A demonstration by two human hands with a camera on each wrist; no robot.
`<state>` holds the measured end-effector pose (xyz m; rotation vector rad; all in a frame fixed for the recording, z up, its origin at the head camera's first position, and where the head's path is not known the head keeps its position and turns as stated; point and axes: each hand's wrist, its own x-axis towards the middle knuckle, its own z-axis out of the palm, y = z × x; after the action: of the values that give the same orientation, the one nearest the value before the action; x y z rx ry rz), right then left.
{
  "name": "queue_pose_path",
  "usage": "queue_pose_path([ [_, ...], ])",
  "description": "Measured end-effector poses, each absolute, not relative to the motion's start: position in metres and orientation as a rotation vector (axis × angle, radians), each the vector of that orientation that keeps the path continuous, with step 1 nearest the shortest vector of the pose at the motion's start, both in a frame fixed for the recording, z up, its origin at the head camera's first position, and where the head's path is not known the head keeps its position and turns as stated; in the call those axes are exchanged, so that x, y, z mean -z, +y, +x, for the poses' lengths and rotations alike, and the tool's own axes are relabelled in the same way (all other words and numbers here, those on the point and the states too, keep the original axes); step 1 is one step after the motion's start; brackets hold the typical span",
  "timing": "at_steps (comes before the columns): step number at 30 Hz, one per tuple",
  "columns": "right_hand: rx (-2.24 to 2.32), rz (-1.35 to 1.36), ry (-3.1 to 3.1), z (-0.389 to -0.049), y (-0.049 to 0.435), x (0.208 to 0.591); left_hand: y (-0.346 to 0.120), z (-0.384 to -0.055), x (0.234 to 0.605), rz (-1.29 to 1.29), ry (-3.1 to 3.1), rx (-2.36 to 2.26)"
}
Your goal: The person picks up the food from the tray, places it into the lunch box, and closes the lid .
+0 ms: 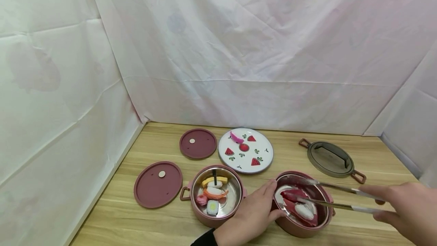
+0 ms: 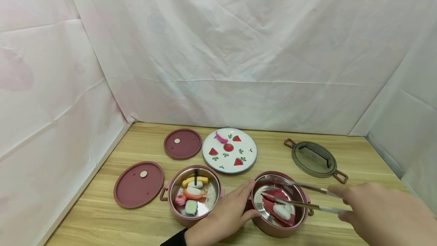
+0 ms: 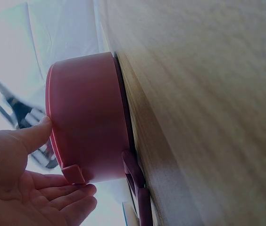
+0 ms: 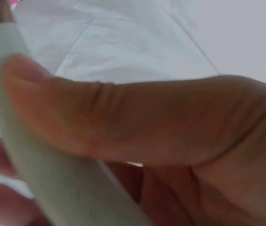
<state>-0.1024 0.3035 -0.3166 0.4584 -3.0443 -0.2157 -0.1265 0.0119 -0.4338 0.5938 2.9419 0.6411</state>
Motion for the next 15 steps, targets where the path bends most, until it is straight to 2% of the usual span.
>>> queue_pose_path([
  [6, 0.073, 0.559, -2.697, -0.103, 0.299, 0.314, 0.012, -0.126, 0.432, 0.595, 2.946, -0.631],
  [15, 0.082, 0.391, -2.871, -0.114, 0.279, 0.298, 0.011, -0.127, 0.435, 0.646, 2.949, -0.651],
])
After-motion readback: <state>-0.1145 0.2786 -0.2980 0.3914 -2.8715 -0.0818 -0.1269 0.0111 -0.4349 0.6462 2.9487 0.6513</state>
